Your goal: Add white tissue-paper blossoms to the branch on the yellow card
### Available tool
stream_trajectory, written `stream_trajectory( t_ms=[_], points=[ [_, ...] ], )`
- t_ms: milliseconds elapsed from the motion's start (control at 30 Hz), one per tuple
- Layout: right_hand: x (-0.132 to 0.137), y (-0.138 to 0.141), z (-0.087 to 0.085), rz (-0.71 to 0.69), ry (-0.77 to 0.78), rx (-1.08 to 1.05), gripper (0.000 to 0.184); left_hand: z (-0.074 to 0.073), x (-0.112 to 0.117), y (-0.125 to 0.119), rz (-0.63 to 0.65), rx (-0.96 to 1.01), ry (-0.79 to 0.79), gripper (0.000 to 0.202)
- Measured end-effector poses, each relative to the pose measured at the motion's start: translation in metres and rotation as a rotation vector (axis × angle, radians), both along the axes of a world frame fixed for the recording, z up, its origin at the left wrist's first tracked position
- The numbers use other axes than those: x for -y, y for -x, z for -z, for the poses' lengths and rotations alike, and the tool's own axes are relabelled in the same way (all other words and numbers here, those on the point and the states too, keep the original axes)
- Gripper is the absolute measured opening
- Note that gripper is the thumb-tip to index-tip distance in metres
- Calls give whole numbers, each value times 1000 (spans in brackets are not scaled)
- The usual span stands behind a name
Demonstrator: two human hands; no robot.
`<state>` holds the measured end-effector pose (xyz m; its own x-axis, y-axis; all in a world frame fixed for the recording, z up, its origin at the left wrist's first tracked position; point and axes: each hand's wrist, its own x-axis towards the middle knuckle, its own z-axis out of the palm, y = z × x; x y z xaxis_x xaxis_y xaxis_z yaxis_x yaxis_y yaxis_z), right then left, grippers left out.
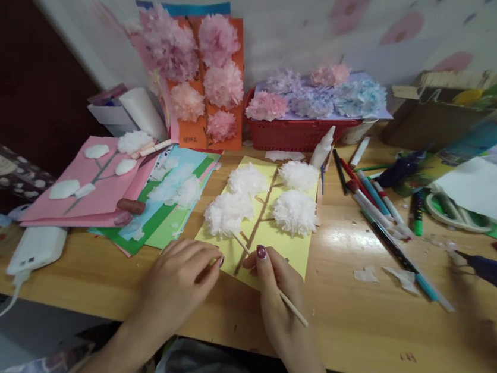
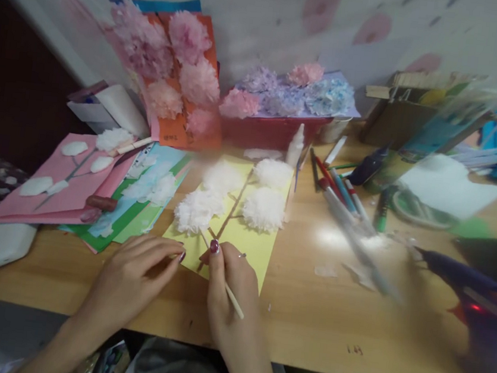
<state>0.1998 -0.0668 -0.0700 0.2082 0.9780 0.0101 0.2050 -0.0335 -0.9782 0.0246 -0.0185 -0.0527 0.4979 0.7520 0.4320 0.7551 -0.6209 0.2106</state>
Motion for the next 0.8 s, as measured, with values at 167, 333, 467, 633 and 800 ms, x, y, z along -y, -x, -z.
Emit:
stream_trajectory(
  t_ms=[167,333,467,633,800],
  points=[
    [-3,0,-2,-9,7,7,46,28,15,-6,8,24,-51,30],
    [-7,2,-8,-15,13,20,47,41,15,-5,19,79,-67,36],
    [-11,7,-9,-6,17,50,46,42,15,-1,45,61,-69,38],
    [-13,11,-6,-1,27,28,46,40,16,-2,56,45,-81,34],
    [-7,4,-4,77,22,-22,49,38,16,-3,47,51,-67,35]
  ],
)
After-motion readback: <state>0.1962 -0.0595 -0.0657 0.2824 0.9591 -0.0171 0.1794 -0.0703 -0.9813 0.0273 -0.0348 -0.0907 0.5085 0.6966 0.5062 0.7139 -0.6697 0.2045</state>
